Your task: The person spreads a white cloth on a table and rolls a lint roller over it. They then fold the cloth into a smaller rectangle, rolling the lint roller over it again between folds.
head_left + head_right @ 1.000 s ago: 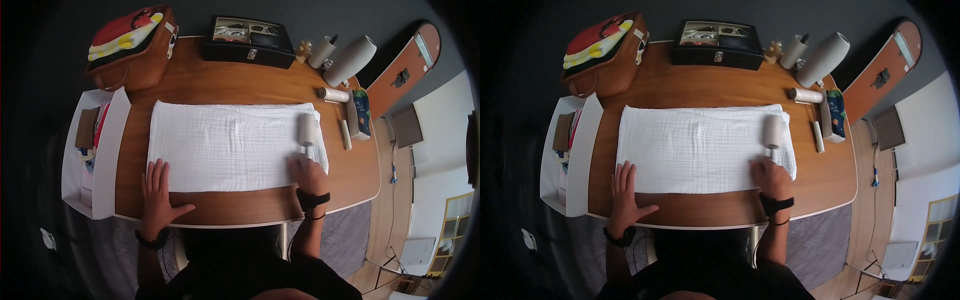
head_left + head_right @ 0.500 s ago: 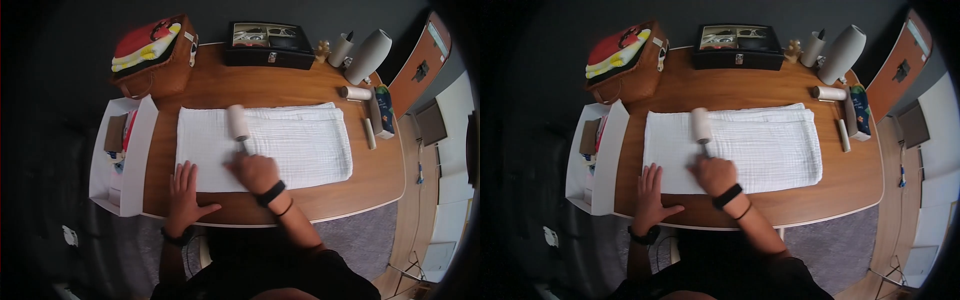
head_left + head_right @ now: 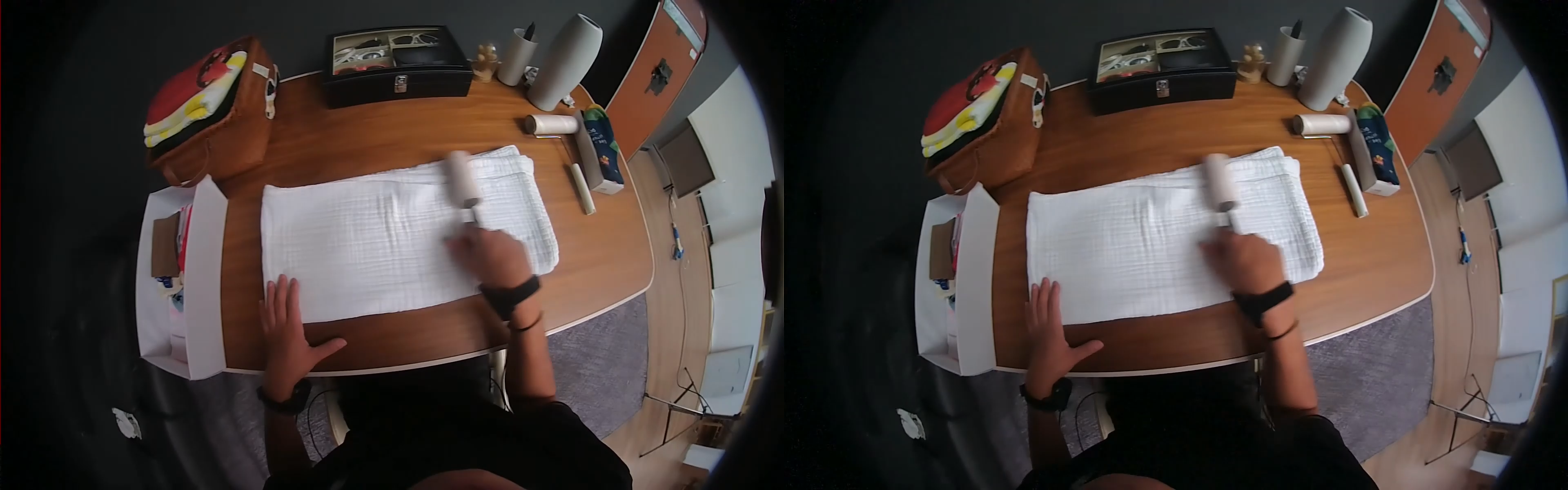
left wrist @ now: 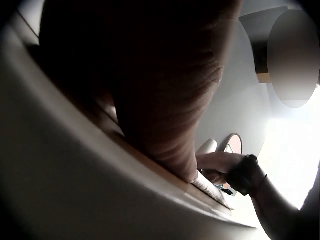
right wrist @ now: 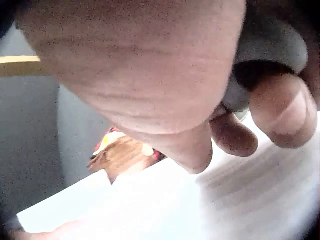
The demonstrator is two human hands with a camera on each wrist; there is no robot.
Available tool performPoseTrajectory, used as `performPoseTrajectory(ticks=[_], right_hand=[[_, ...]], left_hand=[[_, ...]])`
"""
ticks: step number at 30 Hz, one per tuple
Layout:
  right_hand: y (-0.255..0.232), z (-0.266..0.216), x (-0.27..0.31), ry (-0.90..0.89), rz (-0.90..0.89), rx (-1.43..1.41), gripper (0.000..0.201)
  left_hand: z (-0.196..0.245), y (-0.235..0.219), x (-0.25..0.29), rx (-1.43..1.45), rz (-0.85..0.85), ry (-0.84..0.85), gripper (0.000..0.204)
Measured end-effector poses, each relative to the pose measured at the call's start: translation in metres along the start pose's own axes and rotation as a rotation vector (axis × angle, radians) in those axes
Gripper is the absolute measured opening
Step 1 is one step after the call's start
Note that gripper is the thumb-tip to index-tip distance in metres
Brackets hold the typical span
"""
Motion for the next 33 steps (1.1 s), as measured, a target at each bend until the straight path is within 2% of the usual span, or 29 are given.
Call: performPoseTrajectory(ticks=[2,4,5,7,8,10,12,14,15,17,19,20,22,25,28,30,33], right_hand=[[-0.019,0.069,0.010,0.105,0.043,0.075,0.036],[-0.030,0.115,0.026,0.295,0.080,0.133,0.035],[-0.036,0.116,0.036,0.287,0.120,0.230,0.032],[-0.029,0.110,0.050,0.324,0.095,0.183,0.029],[-0.022,0.101,0.055,0.354,0.057,0.131,0.027],[-0.026,0.067,0.061,0.261,0.158,0.118,0.023],[-0.019,0.031,0.065,0.205,0.134,0.060,0.013],[0.001,-0.010,0.072,0.082,0.085,0.024,0.010],[0.003,-0.034,0.081,0.007,0.122,0.012,0.012],[0.016,-0.072,0.096,-0.104,0.015,-0.097,0.018],[0.031,-0.108,0.113,-0.246,-0.097,-0.082,0.027],[0.037,-0.122,0.121,-0.285,-0.173,-0.122,0.028],[0.033,-0.135,0.130,-0.349,-0.189,-0.298,0.024],[0.029,-0.116,0.127,-0.292,-0.295,-0.341,0.022],[0.008,-0.054,0.118,-0.104,-0.118,-0.276,0.014],[-0.006,0.000,0.116,0.060,-0.091,-0.247,0.017],[-0.041,0.068,0.118,0.248,-0.004,-0.023,0.021]], left_hand=[[0.000,0.001,0.002,-0.029,-0.003,-0.014,0.136],[0.000,0.004,0.007,-0.012,-0.016,-0.022,0.136],[-0.001,0.003,0.005,-0.017,-0.013,-0.021,0.136],[0.000,0.002,0.001,-0.028,-0.022,-0.025,0.136],[0.001,0.003,0.000,-0.034,-0.034,-0.017,0.136],[0.003,0.001,0.002,-0.070,-0.029,-0.019,0.138],[0.002,0.001,0.002,-0.063,-0.031,-0.010,0.136],[0.005,0.004,0.000,-0.055,-0.040,0.003,0.135],[0.006,0.002,0.000,-0.049,-0.035,-0.004,0.134],[0.009,0.002,0.000,-0.052,-0.045,0.013,0.134],[0.007,0.003,0.000,-0.024,-0.030,-0.002,0.134],[0.007,0.005,-0.001,-0.026,-0.038,0.017,0.134],[0.008,0.004,0.000,-0.036,-0.013,0.029,0.134],[0.006,0.005,-0.001,-0.035,0.001,0.047,0.134],[0.008,0.005,0.000,-0.074,0.013,0.061,0.136],[0.007,0.005,0.000,-0.077,0.014,0.048,0.137],[0.006,0.005,-0.002,-0.067,-0.004,0.039,0.137]])
Point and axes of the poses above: each hand's wrist, its own x-axis away from the middle knuckle, its own y-axis out of the palm, z = x × y, the point moved 9 cm from there along -x, towards the middle knuckle, and after that the axes turned 4 degrees about z, right-handed, at the moved point
